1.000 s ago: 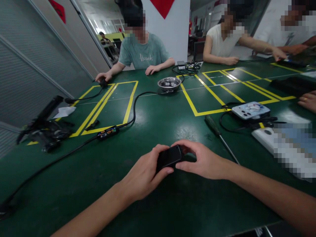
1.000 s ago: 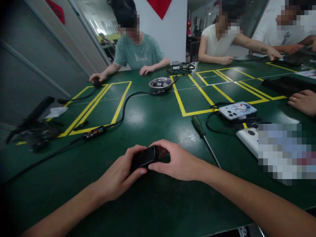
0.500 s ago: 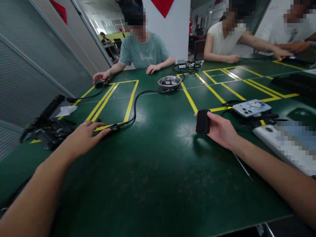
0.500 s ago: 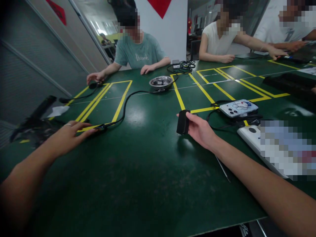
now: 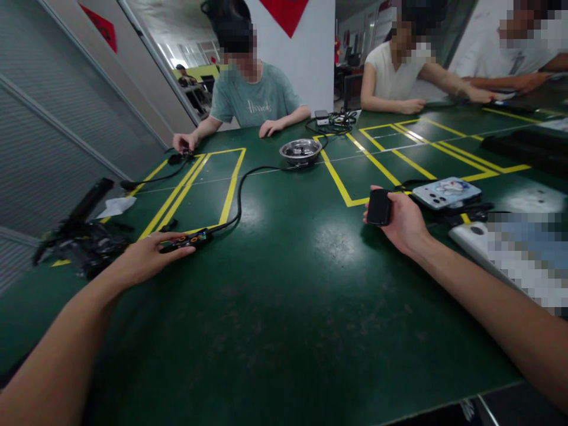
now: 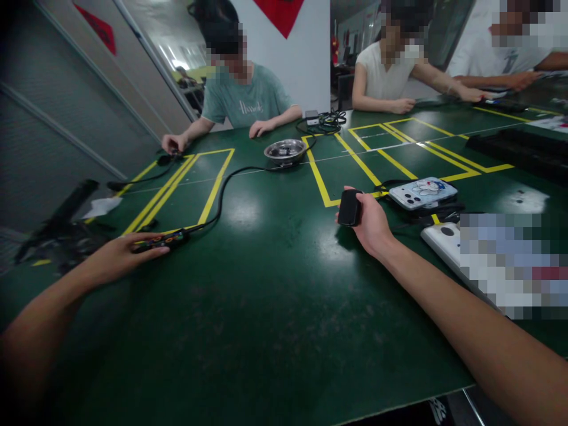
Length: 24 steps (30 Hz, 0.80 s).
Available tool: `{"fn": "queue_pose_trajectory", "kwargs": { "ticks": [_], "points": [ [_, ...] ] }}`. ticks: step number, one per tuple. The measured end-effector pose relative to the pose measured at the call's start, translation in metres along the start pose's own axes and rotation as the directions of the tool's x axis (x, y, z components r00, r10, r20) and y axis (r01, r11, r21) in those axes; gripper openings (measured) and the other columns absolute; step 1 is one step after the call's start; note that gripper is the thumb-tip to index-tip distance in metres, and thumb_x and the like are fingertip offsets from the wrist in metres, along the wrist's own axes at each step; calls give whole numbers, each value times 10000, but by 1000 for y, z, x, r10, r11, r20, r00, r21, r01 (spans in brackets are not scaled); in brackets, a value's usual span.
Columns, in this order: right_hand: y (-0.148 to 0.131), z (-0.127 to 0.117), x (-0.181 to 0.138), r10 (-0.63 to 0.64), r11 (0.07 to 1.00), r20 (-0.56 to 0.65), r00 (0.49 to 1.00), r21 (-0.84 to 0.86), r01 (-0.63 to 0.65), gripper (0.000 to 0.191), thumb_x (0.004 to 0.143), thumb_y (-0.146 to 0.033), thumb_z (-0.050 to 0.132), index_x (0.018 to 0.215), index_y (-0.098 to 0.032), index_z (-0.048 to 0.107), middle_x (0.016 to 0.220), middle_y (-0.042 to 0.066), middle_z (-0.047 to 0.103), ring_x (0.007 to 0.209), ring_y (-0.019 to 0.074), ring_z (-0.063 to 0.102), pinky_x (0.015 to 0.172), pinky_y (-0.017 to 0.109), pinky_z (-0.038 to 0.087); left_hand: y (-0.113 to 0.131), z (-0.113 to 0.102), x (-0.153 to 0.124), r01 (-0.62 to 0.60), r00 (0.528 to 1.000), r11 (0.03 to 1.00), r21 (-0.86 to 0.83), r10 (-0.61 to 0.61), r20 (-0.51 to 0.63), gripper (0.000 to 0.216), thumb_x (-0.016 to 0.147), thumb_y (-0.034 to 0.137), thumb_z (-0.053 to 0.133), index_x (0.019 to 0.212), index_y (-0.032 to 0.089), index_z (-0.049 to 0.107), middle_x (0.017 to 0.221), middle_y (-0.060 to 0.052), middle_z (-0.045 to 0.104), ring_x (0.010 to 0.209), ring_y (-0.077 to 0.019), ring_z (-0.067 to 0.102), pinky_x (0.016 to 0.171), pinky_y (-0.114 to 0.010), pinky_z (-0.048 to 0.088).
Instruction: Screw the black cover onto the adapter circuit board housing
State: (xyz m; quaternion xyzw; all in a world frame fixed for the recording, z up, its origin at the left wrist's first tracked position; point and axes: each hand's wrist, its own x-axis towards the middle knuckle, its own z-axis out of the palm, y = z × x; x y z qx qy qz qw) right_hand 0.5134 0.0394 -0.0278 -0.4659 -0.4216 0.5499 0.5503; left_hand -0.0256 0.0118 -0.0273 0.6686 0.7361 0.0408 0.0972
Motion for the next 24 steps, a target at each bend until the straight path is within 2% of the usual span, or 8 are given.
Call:
{"fn": "queue_pose_trajectory", "kwargs": {
  "ticks": [8, 10, 12, 15, 17, 21, 22, 24],
  "points": [
    [-6, -19, 8, -18, 1000, -22, 1000, -17, 18, 511, 900, -404, 254, 1222, -134, 544, 932, 128, 689, 752, 218, 648, 683, 365, 525, 20, 1, -7, 18, 984, 996, 87, -2, -179, 629, 843, 642, 493, 1188, 134, 630, 1163, -116, 621, 1004, -265, 599, 863, -328, 466],
    [-7, -23, 8, -46, 995, -16, 999, -92, 45, 536, 911, -412, 222, 1230, -133, 551, 958, 142, 692, 767, 225, 653, 687, 366, 526, 24, -2, -10, 65, 971, 991, 120, -35, -238, 636, 881, 641, 421, 1208, 129, 605, 1148, -130, 621, 970, -279, 604, 832, -349, 468],
    [-9, -22, 6, -119, 946, 7, 993, -302, 115, 576, 934, -407, 159, 1272, -132, 537, 963, 146, 693, 781, 232, 658, 686, 368, 528, 27, -5, -13, 117, 955, 982, 149, -70, -287, 661, 898, 655, 363, 1235, 129, 578, 1141, -146, 625, 935, -302, 609, 785, -374, 470],
    [-12, -9, 1, -263, 725, 105, 959, -635, 268, 608, 964, -410, 117, 1281, -140, 560, 997, 139, 677, 830, 242, 652, 736, 391, 524, 32, -8, -17, 149, 936, 972, 181, -79, -344, 662, 923, 649, 298, 1269, 139, 541, 1179, -160, 615, 989, -327, 601, 785, -385, 461],
    [-9, 4, -2, -333, 553, 216, 918, -744, 376, 544, 968, -425, 230, 1263, -148, 594, 1116, 147, 631, 942, 261, 625, 843, 419, 492, 34, -7, -20, 150, 926, 970, 192, -70, -370, 644, 941, 628, 272, 1274, 140, 527, 1214, -163, 601, 1036, -324, 592, 802, -376, 455],
    [9, 25, 2, -227, -110, 555, 800, -831, 546, 486, 955, -381, 351, 1296, -114, 573, 1177, 205, 574, 1037, 322, 562, 888, 467, 440, 36, -2, -23, 150, 918, 968, 201, -60, -393, 623, 956, 607, 271, 1263, 124, 517, 1224, -167, 590, 1038, -311, 592, 794, -364, 454],
    [14, 28, 4, -182, -211, 588, 789, -806, 552, 483, 952, -377, 360, 1293, -108, 572, 1150, 214, 584, 1032, 337, 557, 871, 479, 440, 36, -1, -23, 150, 914, 968, 202, -58, -401, 617, 960, 601, 270, 1267, 123, 512, 1230, -167, 583, 1044, -313, 588, 794, -366, 454],
    [20, 34, 8, -164, -263, 591, 790, -798, 543, 475, 942, -355, 388, 1312, -106, 550, 1167, 228, 583, 1067, 367, 533, 881, 515, 418, 35, 0, -24, 154, 903, 968, 201, -55, -426, 601, 971, 581, 259, 1291, 128, 489, 1259, -167, 560, 1082, -319, 569, 812, -377, 451]
  ]
}}
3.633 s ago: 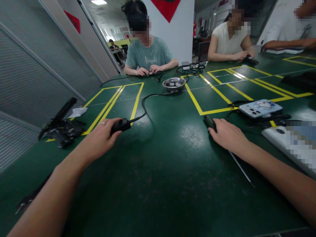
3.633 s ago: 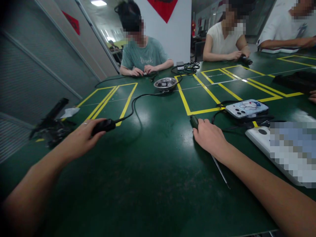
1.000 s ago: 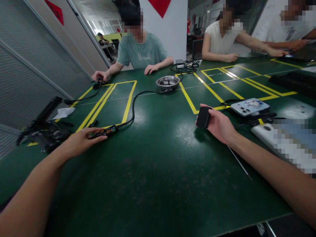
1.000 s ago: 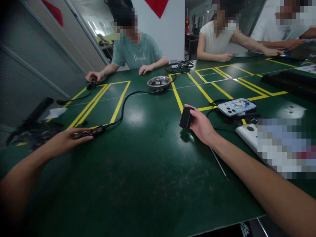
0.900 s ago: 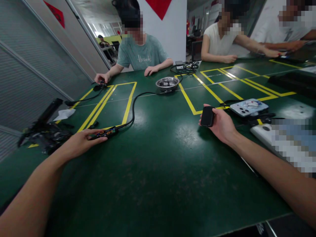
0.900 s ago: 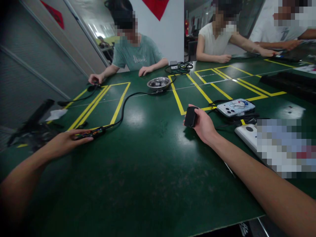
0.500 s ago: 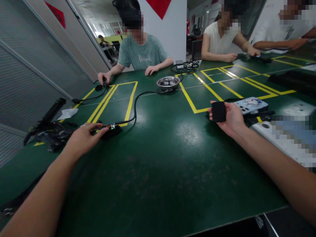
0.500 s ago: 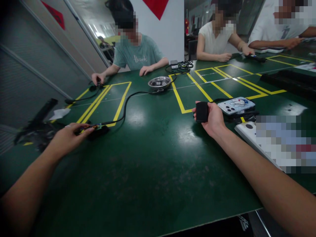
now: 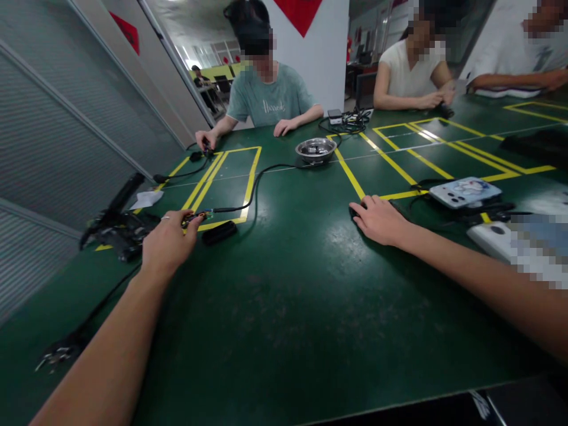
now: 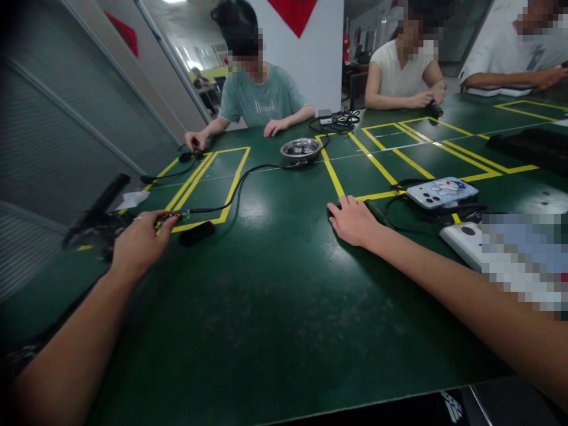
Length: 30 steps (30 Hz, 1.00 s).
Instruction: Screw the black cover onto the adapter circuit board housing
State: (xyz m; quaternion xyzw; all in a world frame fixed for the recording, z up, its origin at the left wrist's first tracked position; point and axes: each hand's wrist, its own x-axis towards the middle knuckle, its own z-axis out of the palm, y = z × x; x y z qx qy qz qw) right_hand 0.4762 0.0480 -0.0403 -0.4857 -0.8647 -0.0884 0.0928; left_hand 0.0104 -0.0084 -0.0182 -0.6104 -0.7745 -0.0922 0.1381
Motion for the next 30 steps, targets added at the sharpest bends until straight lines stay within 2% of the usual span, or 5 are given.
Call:
{"fn": "queue_pose_trajectory", "kwargs": {
  "ticks": [4, 9, 16, 23, 30],
  "points": [
    [-33, -5, 13, -98, 994, -115, 989, -63, 91, 502, 930, -243, 396, 1409, -97, 425, 1367, 240, 474, 1221, 379, 436, 991, 548, 324, -2, -2, 1, 17, 998, 1000, -5, -17, -53, 571, 992, 531, 241, 1354, 130, 427, 1311, -171, 512, 1154, -323, 523, 862, -389, 434],
    [-143, -8, 52, -364, 902, -164, 917, 182, 391, 344, 927, -169, 373, 1172, -76, 596, 1180, 216, 596, 1062, 322, 535, 886, 453, 413, -2, -1, 0, 29, 998, 1000, -2, -29, -64, 565, 1004, 501, 233, 1393, 119, 383, 1313, -179, 490, 1159, -324, 511, 882, -392, 415],
    [-257, 13, 109, -310, 889, -187, 932, 291, 354, 406, 989, -193, 279, 1310, -214, 528, 1383, 27, 546, 1278, 241, 427, 1033, 394, 351, -6, 6, -1, 4, 999, 1000, 6, -4, -42, 536, 1017, 428, 206, 1386, 88, 397, 1288, -202, 493, 1128, -318, 522, 913, -400, 397],
    [-182, 16, 112, -352, 896, -87, 932, 254, 363, 340, 938, -83, 360, 1002, -115, 692, 1077, 130, 705, 1079, 271, 538, 930, 467, 383, 3, 4, -2, -50, 999, 998, -35, 51, 19, 510, 1027, 410, 198, 1332, 91, 452, 1284, -166, 520, 1148, -285, 510, 922, -369, 400],
    [-95, -10, 33, -426, 896, -24, 904, 127, 426, 286, 936, -135, 452, 849, -98, 722, 879, 142, 696, 972, 274, 542, 920, 444, 357, 45, -7, -12, -213, 968, 968, -136, 228, 109, 521, 1019, 475, 247, 1290, 109, 499, 1242, -110, 576, 1114, -256, 538, 937, -341, 406]
  ]
}}
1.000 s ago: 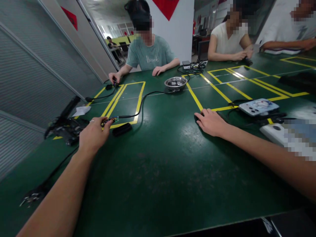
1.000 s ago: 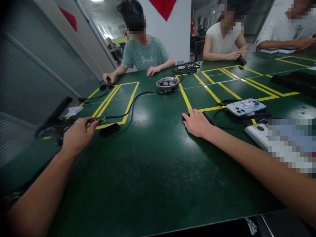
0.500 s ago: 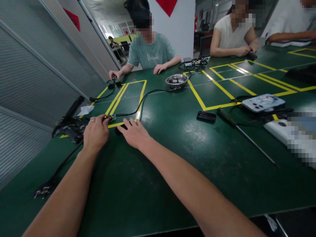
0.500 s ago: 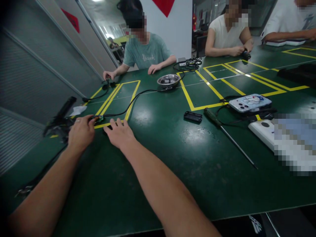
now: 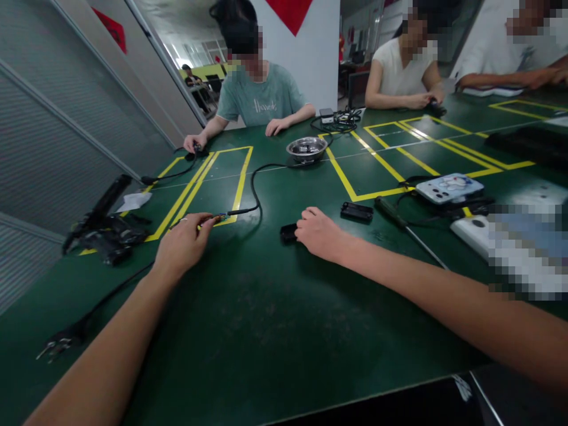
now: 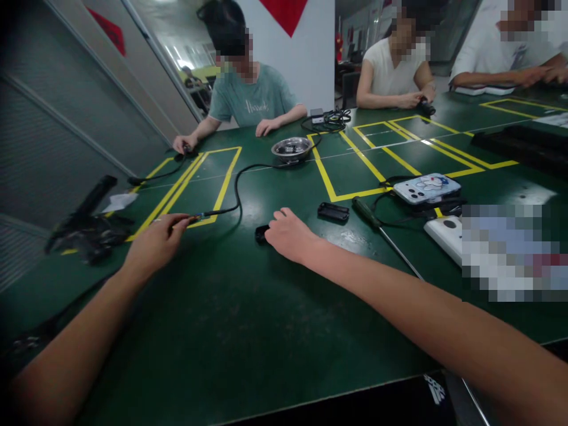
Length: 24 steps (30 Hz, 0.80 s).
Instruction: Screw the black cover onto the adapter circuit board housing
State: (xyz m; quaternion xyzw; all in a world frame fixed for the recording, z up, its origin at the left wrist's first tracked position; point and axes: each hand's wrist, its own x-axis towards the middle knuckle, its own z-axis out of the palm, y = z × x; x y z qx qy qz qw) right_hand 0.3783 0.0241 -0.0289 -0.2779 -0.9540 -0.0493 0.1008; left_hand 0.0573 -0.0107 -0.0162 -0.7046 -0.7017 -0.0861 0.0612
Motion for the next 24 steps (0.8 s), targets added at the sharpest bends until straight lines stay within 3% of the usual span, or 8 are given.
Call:
{"fn": "queue_pose_trajectory", "kwargs": {
  "ticks": [3, 8, 13, 18, 22, 24],
  "points": [
    [1, -11, -51, 11, 1000, 3, 1000, -6, -11, 267, 941, -207, 488, 858, -96, 716, 918, 142, 659, 970, 265, 535, 884, 415, 398, 18, 0, -2, -85, 994, 996, -35, 87, 59, 541, 1008, 504, 270, 1325, 119, 479, 1208, -109, 594, 1048, -256, 577, 881, -342, 435],
    [-6, -22, -105, 88, 970, -46, 995, 233, -75, 212, 930, -255, 537, 908, -133, 709, 1158, 130, 580, 1051, 232, 536, 917, 404, 447, 35, 6, -2, -190, 965, 977, -92, 204, 167, 516, 947, 569, 401, 1256, 187, 559, 1157, -88, 632, 1011, -263, 613, 825, -337, 469],
    [-16, -27, -111, 84, 928, -25, 996, 366, -69, 178, 907, -288, 579, 900, -159, 701, 1199, 112, 578, 1085, 243, 535, 937, 445, 451, 50, 7, -7, -221, 962, 971, -93, 233, 144, 492, 946, 565, 399, 1242, 201, 549, 1159, -105, 630, 983, -277, 630, 804, -369, 485],
    [-26, -24, -107, 57, 868, -165, 985, 495, 32, 187, 907, -319, 591, 953, -159, 677, 1203, 102, 590, 1092, 220, 533, 956, 424, 440, 71, 0, -20, -265, 963, 960, -92, 268, 13, 434, 970, 506, 391, 1228, 182, 521, 1098, -111, 624, 957, -268, 630, 796, -372, 494],
    [-38, -19, -105, -100, 835, -101, 990, 533, 139, 233, 902, -345, 603, 1030, -161, 666, 1169, 107, 602, 1073, 210, 543, 916, 384, 476, 88, -2, -31, -339, 941, 929, -146, 335, -51, 401, 971, 471, 421, 1245, 188, 494, 1071, -98, 603, 918, -244, 624, 769, -356, 504],
    [-40, -19, -104, -134, 834, -92, 987, 527, 163, 358, 874, -430, 625, 1098, -152, 648, 1156, 115, 605, 1059, 221, 547, 912, 394, 486, 97, -2, -36, -400, 917, 899, -179, 394, -70, 393, 971, 450, 436, 1259, 185, 476, 1082, -97, 590, 921, -236, 621, 786, -361, 507]
  ]
}}
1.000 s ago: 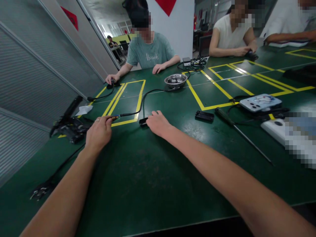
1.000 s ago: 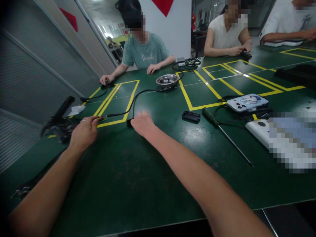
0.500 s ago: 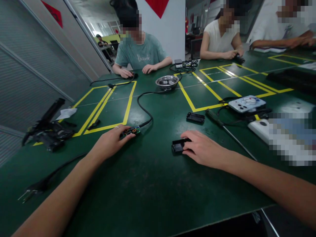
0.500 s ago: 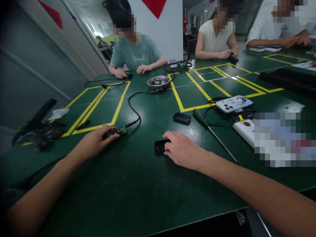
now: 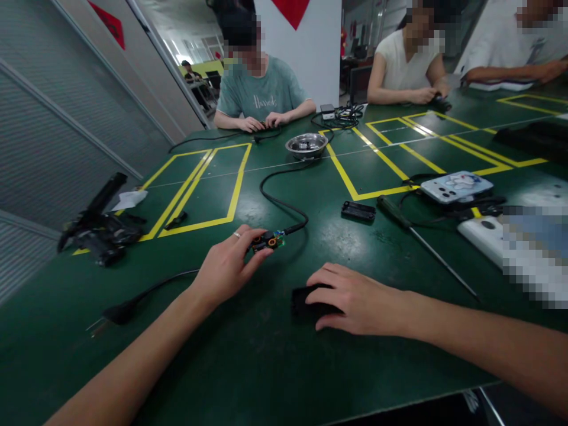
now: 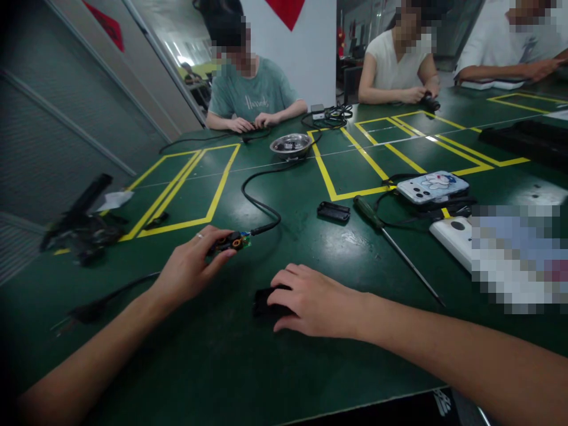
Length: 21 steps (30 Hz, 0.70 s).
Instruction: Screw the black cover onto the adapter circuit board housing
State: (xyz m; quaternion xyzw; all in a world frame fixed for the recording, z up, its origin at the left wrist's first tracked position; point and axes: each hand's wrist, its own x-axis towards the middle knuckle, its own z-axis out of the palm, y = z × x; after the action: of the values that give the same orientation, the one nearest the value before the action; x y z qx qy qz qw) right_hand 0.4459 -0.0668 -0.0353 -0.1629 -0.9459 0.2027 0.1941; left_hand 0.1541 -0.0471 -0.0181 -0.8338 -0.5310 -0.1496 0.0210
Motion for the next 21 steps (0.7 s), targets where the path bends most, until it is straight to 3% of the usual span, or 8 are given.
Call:
{"fn": "queue_pose_trajectory", "kwargs": {
  "ticks": [3, 5, 7, 10, 14, 17, 21],
  "points": [
    [2, -6, -2, 4, 1000, -184, 983, 2, -3, 467, 841, -504, 638, 1135, -141, 621, 1146, 123, 606, 1044, 225, 556, 908, 402, 493, 16, 1, -2, -88, 996, 995, -51, 89, 19, 367, 975, 416, 451, 1261, 187, 456, 1095, -91, 575, 911, -217, 625, 780, -347, 510],
    [6, -13, -4, 25, 999, -351, 936, -31, -38, 389, 866, -426, 637, 1136, -147, 608, 1153, 125, 604, 1063, 222, 555, 920, 406, 488, 26, 0, -4, -139, 989, 987, -82, 142, 42, 355, 974, 402, 463, 1260, 192, 444, 1087, -84, 576, 883, -203, 627, 754, -330, 509],
    [10, -18, -5, 34, 994, -432, 901, -76, -74, 414, 859, -406, 651, 1180, -153, 583, 1204, 135, 593, 1118, 238, 542, 958, 436, 471, 36, -1, -7, -186, 980, 977, -109, 192, 54, 350, 971, 393, 478, 1257, 195, 437, 1072, -75, 580, 848, -191, 624, 730, -320, 506],
    [16, -16, -4, 44, 993, -370, 928, -84, -81, 598, 823, -490, 670, 1285, -145, 512, 1248, 142, 597, 1166, 261, 537, 1012, 473, 446, 49, -2, -11, -249, 965, 958, -144, 258, 46, 341, 963, 381, 500, 1238, 189, 440, 1054, -70, 582, 811, -176, 612, 705, -310, 499],
    [18, -7, -4, 83, 995, -284, 955, -35, -97, 373, 941, -262, 536, 1295, -148, 502, 1142, 95, 665, 1064, 198, 607, 974, 402, 483, 59, -1, -14, -311, 946, 939, -146, 321, 53, 359, 947, 402, 527, 1216, 176, 455, 1044, -79, 595, 863, -200, 605, 729, -334, 504],
    [18, -6, -5, 134, 990, -286, 949, 6, -138, 373, 931, -192, 531, 1301, -149, 501, 1160, 89, 668, 1049, 179, 626, 938, 360, 503, 63, -2, -13, -279, 949, 951, -136, 294, 109, 357, 948, 438, 514, 1191, 181, 468, 1093, -90, 607, 927, -228, 603, 796, -391, 504],
    [20, -8, -6, 167, 986, -275, 947, 21, -168, 276, 905, -206, 578, 1176, -157, 588, 1090, 72, 693, 1001, 182, 644, 912, 358, 509, 65, -3, -15, -236, 934, 947, -218, 283, 218, 760, 816, 632, 607, 1369, 177, 353, 1225, -128, 586, 1072, -282, 582, 926, -469, 479]
  ]
}}
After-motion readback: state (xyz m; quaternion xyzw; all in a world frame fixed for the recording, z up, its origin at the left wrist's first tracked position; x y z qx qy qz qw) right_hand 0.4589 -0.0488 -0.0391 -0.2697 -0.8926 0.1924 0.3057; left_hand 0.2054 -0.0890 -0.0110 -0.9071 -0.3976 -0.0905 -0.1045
